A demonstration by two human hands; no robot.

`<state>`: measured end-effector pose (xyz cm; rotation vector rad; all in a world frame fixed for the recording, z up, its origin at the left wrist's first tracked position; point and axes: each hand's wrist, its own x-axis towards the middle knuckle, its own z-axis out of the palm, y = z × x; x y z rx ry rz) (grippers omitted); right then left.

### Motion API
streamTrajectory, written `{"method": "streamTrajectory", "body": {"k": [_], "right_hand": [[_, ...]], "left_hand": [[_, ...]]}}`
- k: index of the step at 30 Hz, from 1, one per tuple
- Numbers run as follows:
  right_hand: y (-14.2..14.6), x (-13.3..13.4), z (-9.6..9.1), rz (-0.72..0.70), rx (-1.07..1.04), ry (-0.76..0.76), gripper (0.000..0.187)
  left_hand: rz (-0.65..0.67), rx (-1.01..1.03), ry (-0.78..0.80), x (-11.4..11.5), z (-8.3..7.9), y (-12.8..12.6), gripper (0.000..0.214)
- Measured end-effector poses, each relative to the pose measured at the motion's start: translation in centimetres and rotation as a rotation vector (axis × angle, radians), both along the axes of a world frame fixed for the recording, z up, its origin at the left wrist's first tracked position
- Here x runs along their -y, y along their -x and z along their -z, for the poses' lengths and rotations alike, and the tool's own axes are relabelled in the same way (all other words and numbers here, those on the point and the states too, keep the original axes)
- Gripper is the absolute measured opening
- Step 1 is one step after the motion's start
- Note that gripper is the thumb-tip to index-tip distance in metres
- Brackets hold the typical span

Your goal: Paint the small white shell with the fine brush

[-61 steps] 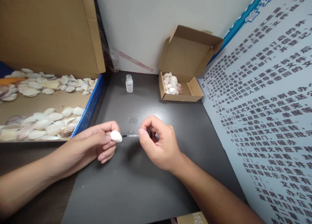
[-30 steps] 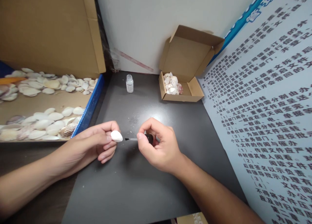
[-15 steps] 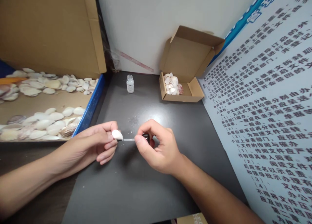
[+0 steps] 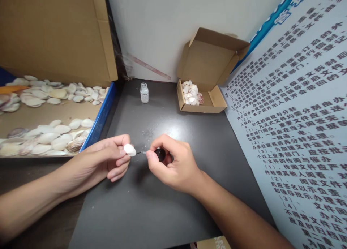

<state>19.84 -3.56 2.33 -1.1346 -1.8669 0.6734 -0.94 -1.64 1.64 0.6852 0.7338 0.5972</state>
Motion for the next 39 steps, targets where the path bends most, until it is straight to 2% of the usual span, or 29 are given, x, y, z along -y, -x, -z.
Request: {"method": "streamTrajectory", "body": {"k": [3,11,26,33,39], "right_hand": [[-0.01,0.01,-0.13,0.014,-0.015,-0.026,0.015],[-0.17,0.16,-0.06,-0.078,-0.054,-0.059,0.008],[0.03,0.12,-0.41,0.087,-0.009,-0.035,0.014],[-0.1,0.3,-0.54,-0.017,-0.048,-0.077,0.011],[0.15,0.16,-0.45,-0.018,0.021,-0.055,0.011]], "left_hand": [[-0.001,-0.005,-0.001,0.02,0.01,0.02,0.018],[0.025,-0.017,-0.003,0.0,0.07,0.06,0.016],[0.004,0.002,-0.013,-0.04,0.0,0.03,0.018],[0.0,-0.008,-0.013,-0.03,-0.05,0.07,0.017],[0.003,-0.002,0.007,0.05,-0.02,0.13,0.017]]}}
